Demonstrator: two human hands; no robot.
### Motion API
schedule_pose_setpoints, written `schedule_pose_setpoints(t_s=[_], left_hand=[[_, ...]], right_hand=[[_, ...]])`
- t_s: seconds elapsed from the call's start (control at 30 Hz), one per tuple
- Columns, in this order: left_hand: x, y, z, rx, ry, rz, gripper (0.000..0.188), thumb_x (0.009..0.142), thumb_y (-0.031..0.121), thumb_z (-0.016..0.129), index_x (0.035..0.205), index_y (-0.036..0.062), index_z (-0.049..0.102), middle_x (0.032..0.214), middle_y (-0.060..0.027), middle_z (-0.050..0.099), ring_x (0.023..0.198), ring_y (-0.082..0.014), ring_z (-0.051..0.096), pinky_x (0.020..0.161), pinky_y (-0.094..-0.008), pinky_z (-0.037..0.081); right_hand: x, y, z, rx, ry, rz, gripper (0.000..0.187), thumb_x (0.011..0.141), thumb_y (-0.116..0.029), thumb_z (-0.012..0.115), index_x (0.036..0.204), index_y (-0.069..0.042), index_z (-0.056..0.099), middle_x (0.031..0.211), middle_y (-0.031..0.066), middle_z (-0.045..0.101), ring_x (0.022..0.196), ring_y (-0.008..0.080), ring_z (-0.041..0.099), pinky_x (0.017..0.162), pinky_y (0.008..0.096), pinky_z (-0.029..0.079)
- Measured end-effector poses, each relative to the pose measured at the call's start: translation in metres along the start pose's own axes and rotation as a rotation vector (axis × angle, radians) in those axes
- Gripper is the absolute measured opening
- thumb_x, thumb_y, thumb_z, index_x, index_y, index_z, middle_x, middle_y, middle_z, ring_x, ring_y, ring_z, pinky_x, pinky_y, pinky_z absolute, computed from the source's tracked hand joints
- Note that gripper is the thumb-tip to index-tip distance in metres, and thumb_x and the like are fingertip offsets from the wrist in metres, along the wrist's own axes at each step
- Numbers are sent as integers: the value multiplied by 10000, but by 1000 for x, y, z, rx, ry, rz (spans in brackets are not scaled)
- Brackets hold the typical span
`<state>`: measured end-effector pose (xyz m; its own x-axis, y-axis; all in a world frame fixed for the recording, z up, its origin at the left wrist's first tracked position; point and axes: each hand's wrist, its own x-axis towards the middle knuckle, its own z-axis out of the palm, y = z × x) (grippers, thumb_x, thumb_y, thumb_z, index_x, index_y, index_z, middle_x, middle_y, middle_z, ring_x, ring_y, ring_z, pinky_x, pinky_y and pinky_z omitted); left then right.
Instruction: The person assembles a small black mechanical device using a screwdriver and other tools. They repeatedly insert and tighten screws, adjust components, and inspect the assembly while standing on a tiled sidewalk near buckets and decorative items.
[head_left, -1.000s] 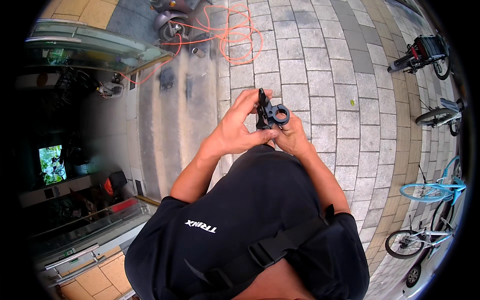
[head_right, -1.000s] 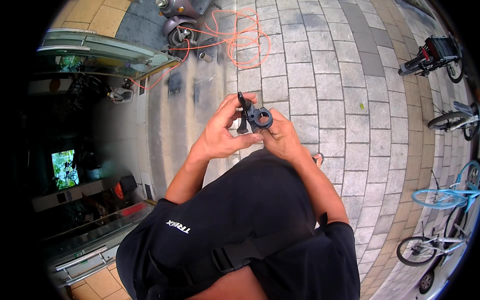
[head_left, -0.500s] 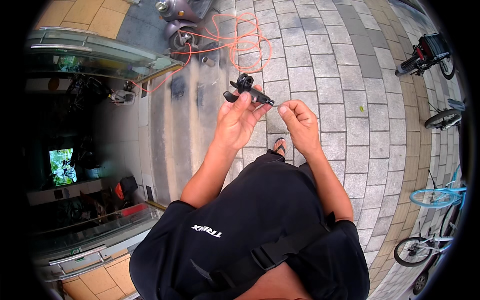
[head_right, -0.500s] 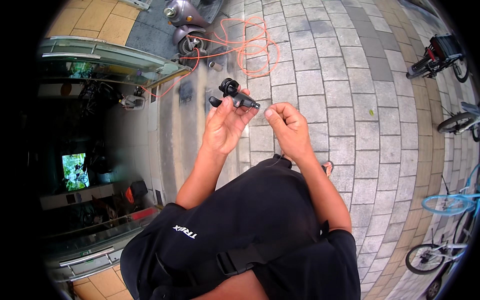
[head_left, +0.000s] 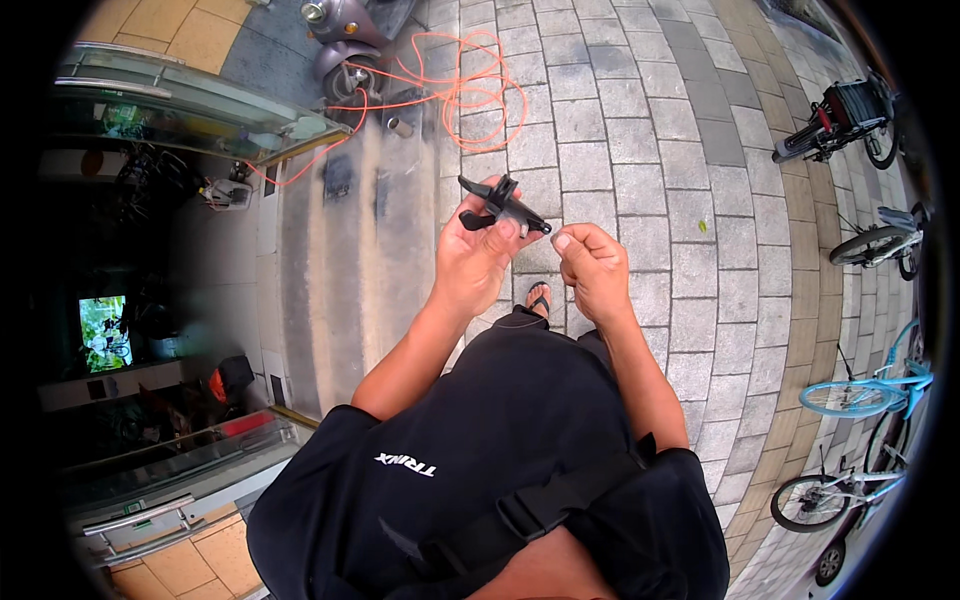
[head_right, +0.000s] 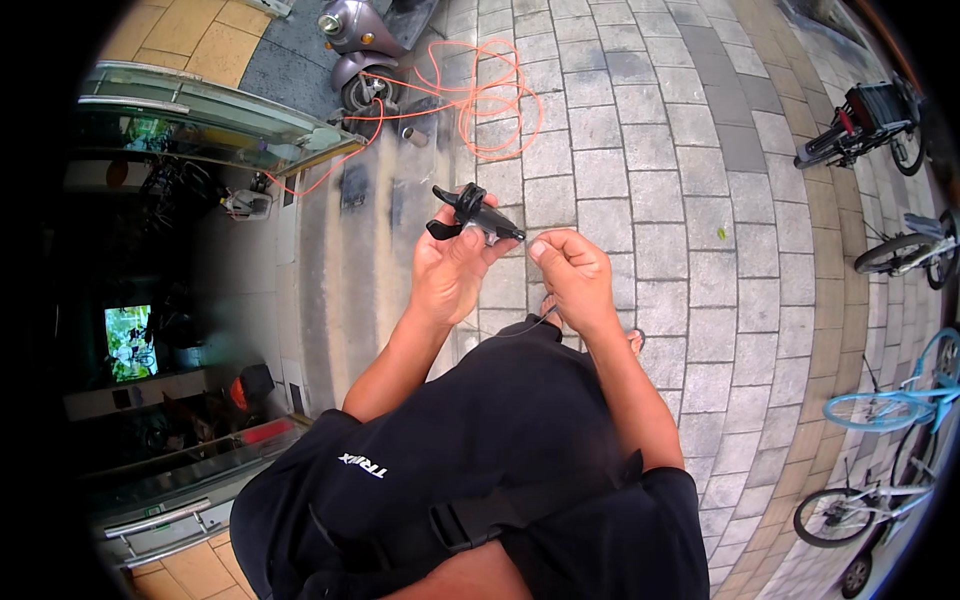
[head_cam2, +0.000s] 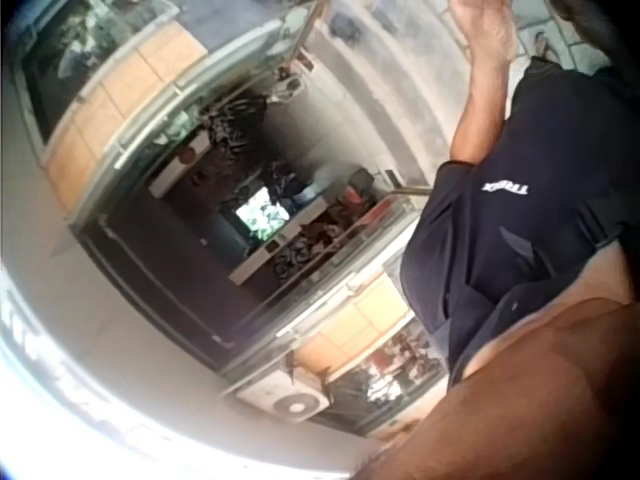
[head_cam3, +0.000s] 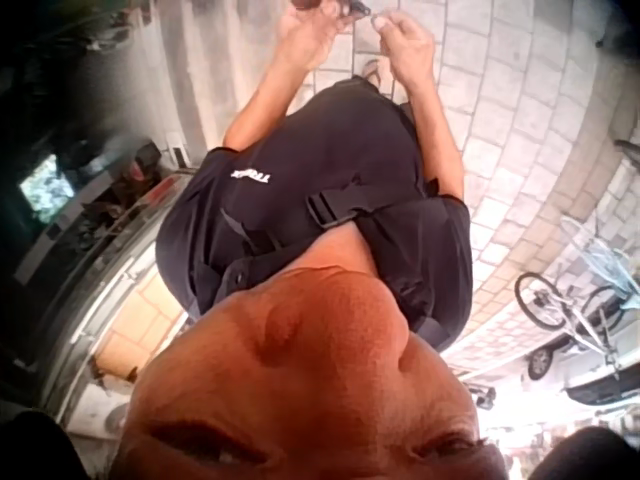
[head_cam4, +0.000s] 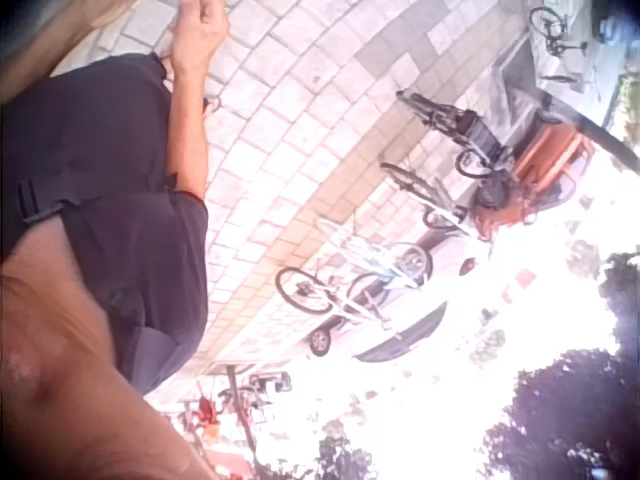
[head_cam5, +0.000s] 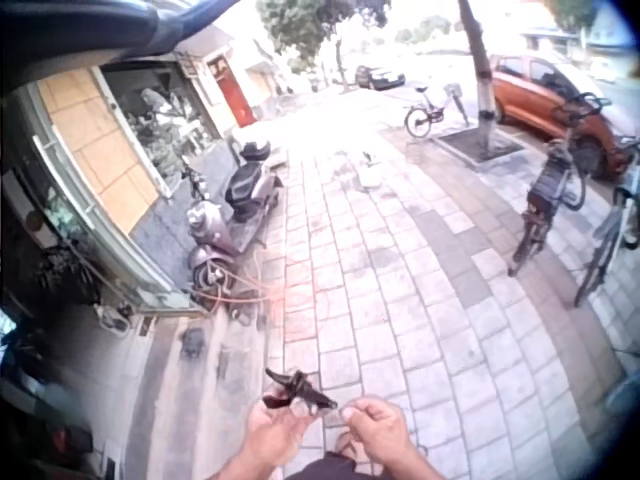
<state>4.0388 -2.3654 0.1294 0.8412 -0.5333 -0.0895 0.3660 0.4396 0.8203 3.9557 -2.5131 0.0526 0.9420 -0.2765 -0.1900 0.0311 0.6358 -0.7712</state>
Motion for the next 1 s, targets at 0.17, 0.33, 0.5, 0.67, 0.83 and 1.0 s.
schedule_pose_setpoints(t_s=[0.17, 0.33, 0.5, 0.67, 0.83, 1.0], left_hand=[[-1, -6, -7, 78, -59, 40, 621, 969, 144, 745, 1502, 63, 437, 1427, -96, 558, 1253, -227, 612, 1048, -507, 537], [-3, 0, -1, 67, -98, 51, 716, 941, 140, 778, 1533, 40, 389, 1449, -102, 528, 1263, -216, 595, 1069, -487, 524], [-6, 1, -6, 422, -185, 138, 860, 871, 53, 837, 1566, 15, 331, 1460, -96, 497, 1286, -188, 555, 1100, -406, 480], [0, 7, 6, 557, -280, 249, 906, 821, -17, 862, 1557, 0, 334, 1456, -98, 481, 1298, -175, 530, 1109, -373, 462], [-2, 5, 14, 632, -336, 238, 884, 800, -38, 860, 1529, -1, 361, 1459, -111, 396, 1314, -192, 503, 1087, -386, 494], [-5, 6, 18, 743, -332, 244, 887, 798, -21, 864, 1529, -2, 363, 1460, -115, 375, 1346, -207, 467, 1085, -398, 504]], right_hand=[[4, -5, 1, 294, -98, 76, 133, 1005, -85, 654, 1052, 40, 656, 674, -27, 492, 499, 41, 348, 453, 252, 262], [6, -3, -6, 331, -163, 79, 143, 1009, -83, 639, 1059, 50, 646, 663, -22, 469, 497, 50, 332, 456, 253, 259], [9, 8, -14, 330, -239, 94, 160, 1020, -122, 642, 1073, 29, 653, 683, -30, 462, 525, 56, 341, 474, 243, 280], [17, 12, -27, 413, -250, 149, 185, 1017, -214, 683, 1108, -53, 682, 686, -61, 419, 581, 58, 375, 516, 214, 321], [19, 23, -35, 388, -157, 175, 162, 1011, -169, 673, 1080, -22, 679, 675, -55, 497, 525, 35, 352, 474, 209, 287], [17, 32, -31, 470, -112, 164, 155, 1005, -121, 648, 1077, 11, 688, 642, -42, 516, 480, 23, 309, 443, 225, 240]])
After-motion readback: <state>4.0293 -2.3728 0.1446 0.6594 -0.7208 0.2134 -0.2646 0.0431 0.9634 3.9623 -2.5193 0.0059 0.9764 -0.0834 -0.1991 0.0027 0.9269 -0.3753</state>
